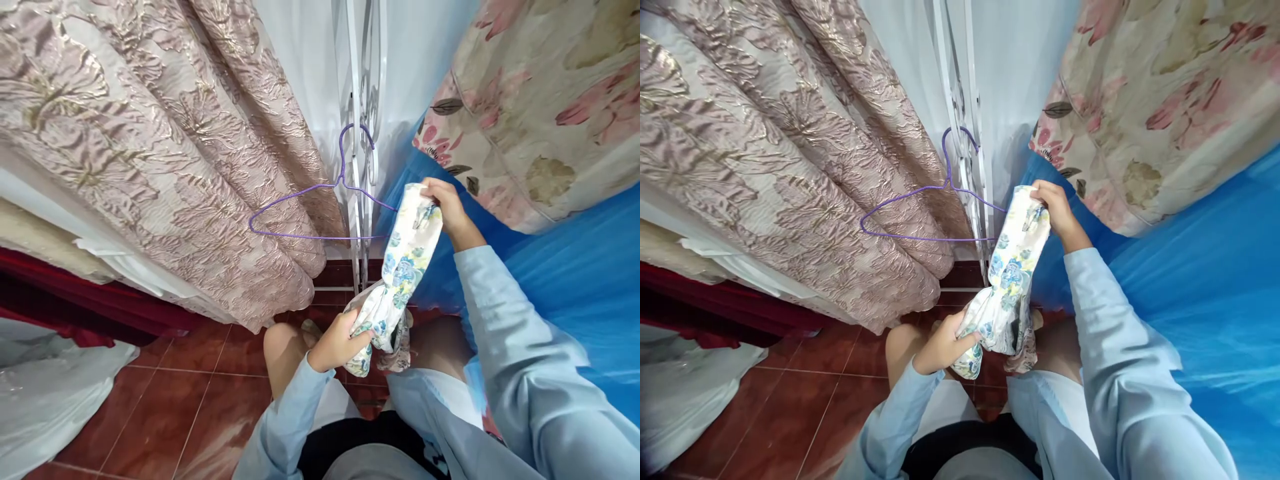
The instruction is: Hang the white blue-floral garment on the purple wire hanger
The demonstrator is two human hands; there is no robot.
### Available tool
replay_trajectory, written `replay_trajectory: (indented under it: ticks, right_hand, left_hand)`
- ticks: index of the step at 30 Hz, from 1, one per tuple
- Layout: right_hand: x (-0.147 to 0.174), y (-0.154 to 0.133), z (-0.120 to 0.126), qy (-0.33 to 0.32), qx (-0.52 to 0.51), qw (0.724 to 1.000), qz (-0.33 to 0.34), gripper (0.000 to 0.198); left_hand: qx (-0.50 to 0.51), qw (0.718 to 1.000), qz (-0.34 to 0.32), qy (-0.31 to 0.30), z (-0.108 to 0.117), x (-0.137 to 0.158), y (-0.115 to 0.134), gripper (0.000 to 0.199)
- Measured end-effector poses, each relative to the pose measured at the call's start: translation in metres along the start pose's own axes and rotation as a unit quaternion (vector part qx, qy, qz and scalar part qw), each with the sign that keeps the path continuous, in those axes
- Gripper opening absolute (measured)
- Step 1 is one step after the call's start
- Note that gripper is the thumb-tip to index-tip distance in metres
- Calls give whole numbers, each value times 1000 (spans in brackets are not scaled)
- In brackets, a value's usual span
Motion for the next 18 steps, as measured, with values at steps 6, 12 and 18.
replay_trajectory:
  ticks: [6,12,18]
  right_hand:
    - [5,0,-43,-133,-23,985,-103,44]
    - [24,-3,-38,-112,-78,982,-130,53]
    - [21,-10,-26,-112,-84,983,-118,54]
  left_hand:
    - [20,998,32,44,18,12,-12,44]
    - [-94,991,53,84,87,34,-16,21]
    - [-134,985,70,85,181,23,-19,28]
Point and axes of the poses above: each hand's wrist, its own x-axis away from the middle knuckle, its own z-axis out of the back of the hand, y = z × x, the point moved 4 cm from there along -x, towards the middle knuckle, and after that the axes turned 6 degrees about -y, right-handed, at the moved point
